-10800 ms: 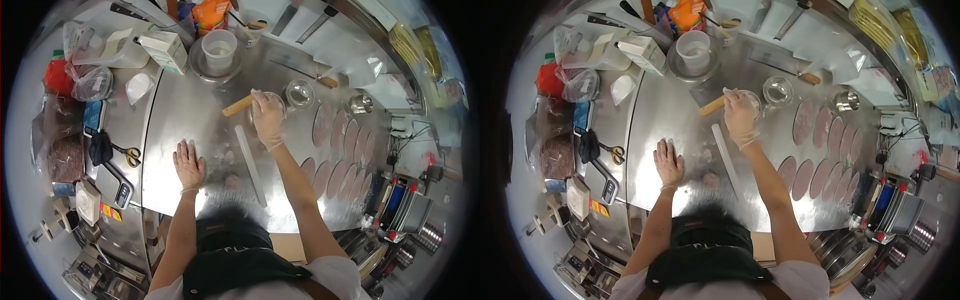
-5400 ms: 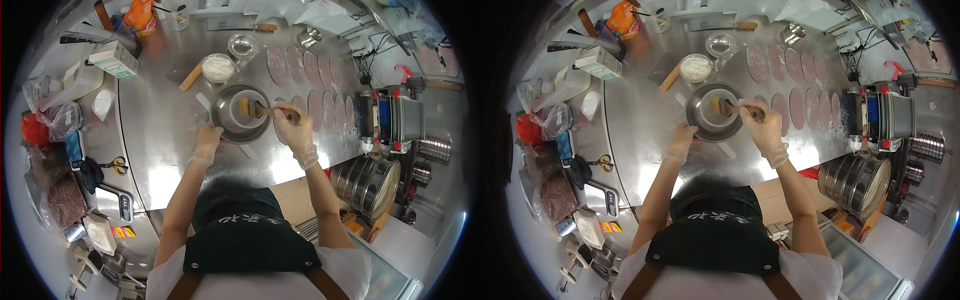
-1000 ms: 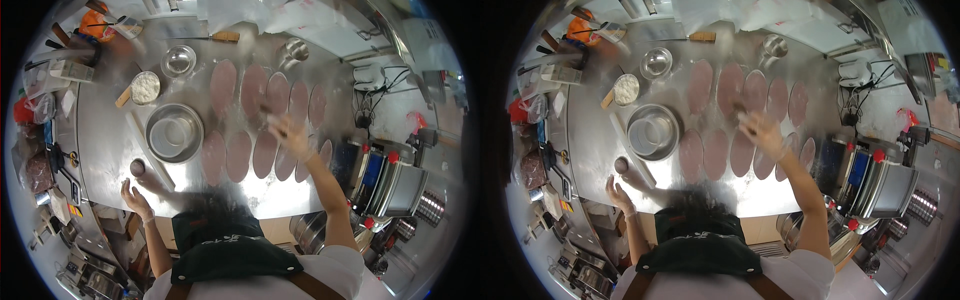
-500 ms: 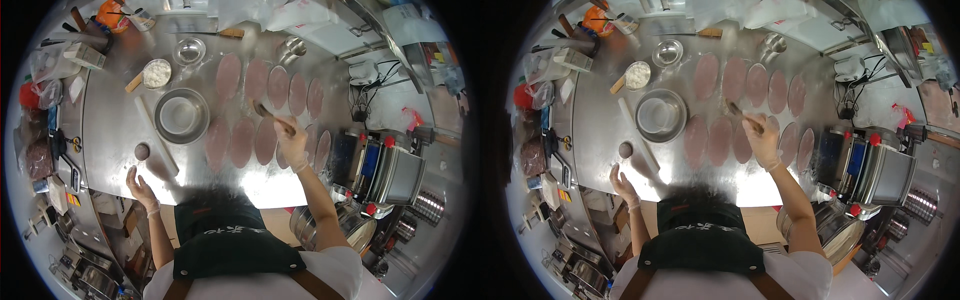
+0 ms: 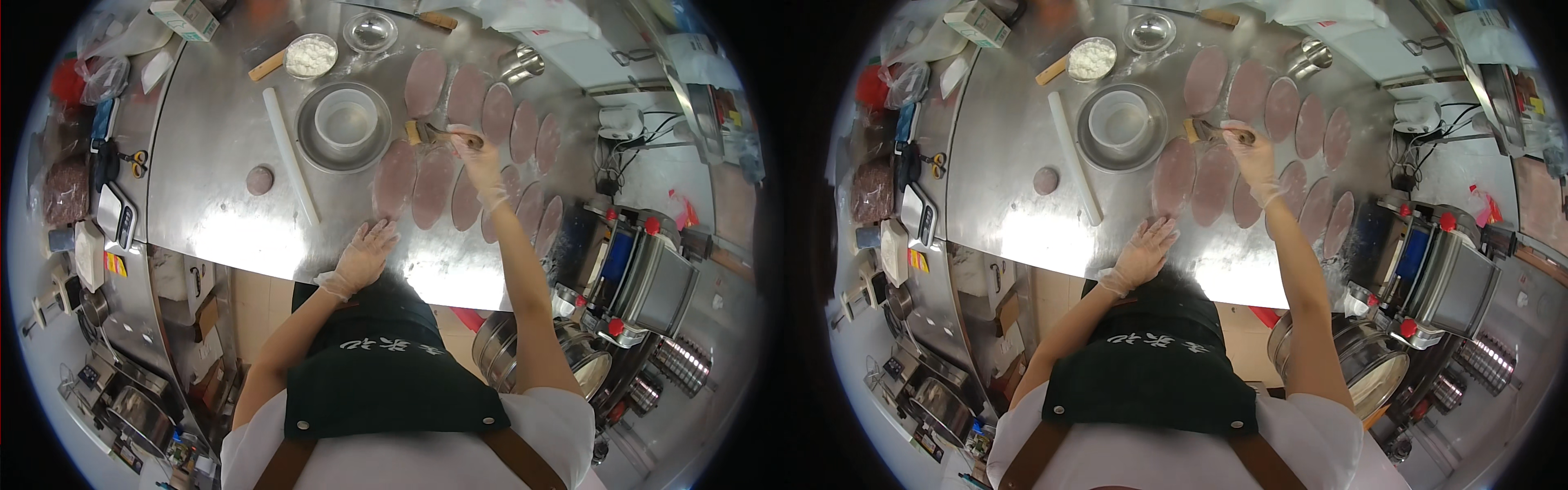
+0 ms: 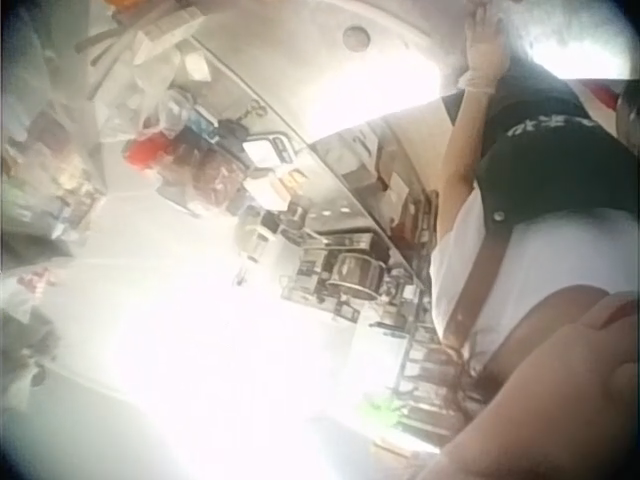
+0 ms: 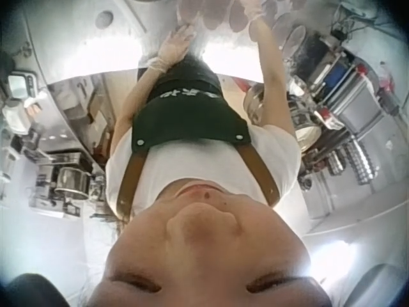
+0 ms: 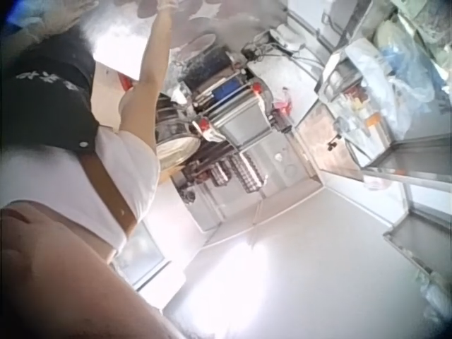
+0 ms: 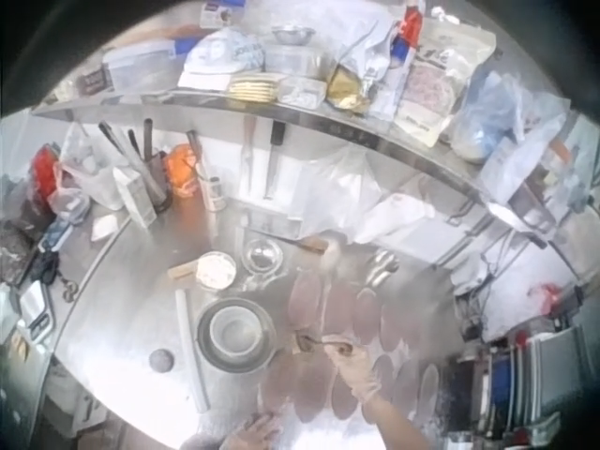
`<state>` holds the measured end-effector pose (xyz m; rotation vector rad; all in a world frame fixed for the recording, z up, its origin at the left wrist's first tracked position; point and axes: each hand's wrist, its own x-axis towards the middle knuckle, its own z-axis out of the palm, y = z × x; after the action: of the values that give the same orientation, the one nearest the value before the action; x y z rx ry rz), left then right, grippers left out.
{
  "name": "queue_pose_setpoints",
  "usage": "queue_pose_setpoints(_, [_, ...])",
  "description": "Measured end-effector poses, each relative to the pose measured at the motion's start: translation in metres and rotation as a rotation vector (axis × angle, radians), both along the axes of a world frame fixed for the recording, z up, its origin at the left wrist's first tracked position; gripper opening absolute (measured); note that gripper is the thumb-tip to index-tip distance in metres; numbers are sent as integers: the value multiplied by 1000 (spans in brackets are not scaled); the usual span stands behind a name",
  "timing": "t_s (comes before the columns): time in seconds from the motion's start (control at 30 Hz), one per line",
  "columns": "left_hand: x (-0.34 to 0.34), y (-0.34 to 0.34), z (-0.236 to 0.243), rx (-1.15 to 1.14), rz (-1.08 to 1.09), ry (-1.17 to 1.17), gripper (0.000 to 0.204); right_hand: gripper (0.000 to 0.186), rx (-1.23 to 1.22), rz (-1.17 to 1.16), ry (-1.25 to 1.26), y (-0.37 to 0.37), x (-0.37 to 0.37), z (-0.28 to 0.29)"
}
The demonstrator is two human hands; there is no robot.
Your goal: Preparing, rolling, and filling pieces of purple dough on a stainless steel work surface.
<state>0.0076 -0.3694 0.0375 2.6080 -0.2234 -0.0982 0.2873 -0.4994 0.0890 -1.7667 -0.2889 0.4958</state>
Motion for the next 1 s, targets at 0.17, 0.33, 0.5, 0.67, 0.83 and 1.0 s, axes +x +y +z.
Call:
queue_pose_setpoints(0.17, [-11, -5, -18, 88, -31, 26, 57, 29, -236, 304, 209, 12, -44, 12])
queue_pose_setpoints(0.33, [-9, -6, -22, 79, -20, -15, 54, 24, -252, -45, 95, 24, -14, 14])
queue_pose_setpoints(0.5, [-18, -5, -31, -15, 57, -19, 49, 24, -262, 352, -844, -7, -51, 8])
queue_pose_setpoints(0.67, [-22, 13, -22, -77, 113, 56, 45, 45, -344, 638, -916, -50, -155, 9])
queue_pose_setpoints(0.83, [-28, 31, -17, -251, 351, -113, 45, 34, -358, 448, -865, -32, -145, 23])
queue_pose_setpoints(1.0, [-32, 51, -2, -330, 488, -192, 43, 35, -271, 612, -853, -36, -197, 10])
